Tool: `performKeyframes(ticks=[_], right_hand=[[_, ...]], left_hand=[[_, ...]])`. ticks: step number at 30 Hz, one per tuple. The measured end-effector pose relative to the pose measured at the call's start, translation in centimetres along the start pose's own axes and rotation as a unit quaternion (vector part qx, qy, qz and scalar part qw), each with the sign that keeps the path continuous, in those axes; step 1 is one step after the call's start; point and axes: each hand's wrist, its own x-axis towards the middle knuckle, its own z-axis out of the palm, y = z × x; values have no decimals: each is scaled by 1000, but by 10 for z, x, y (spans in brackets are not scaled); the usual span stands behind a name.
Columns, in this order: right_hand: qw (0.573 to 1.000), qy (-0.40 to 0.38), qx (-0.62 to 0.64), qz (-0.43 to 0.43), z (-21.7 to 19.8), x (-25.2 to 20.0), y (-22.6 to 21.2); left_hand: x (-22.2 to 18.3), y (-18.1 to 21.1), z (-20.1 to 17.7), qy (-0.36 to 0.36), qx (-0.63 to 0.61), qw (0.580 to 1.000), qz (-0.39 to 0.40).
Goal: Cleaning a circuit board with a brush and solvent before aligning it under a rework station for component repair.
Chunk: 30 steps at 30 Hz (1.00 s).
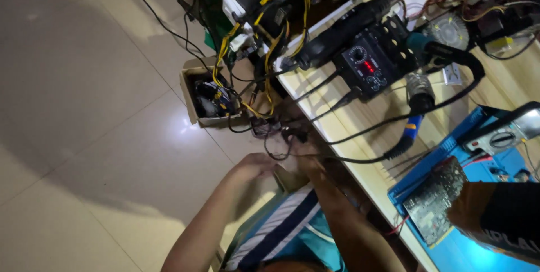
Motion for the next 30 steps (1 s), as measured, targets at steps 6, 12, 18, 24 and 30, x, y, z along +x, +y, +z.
performKeyframes(ticks=[6,12,18,24,30], right_hand=[[953,-143,-156,-215,9,44,70],[964,-161,-124,-174,-78,-21,-41],[971,-176,-92,-132,-116,-35,-71],[976,-191,-62,-84,-158,-45,-94],[977,-207,-27,-34,-157,-47,-95]], left_hand=[[-61,57,-37,325,264,902,108],[-79,143,-9,309,166,724,594],[-64,186,-5,179,170,799,548],[-1,180,-32,130,135,834,518],[-22,188,-26,99,87,853,505]])
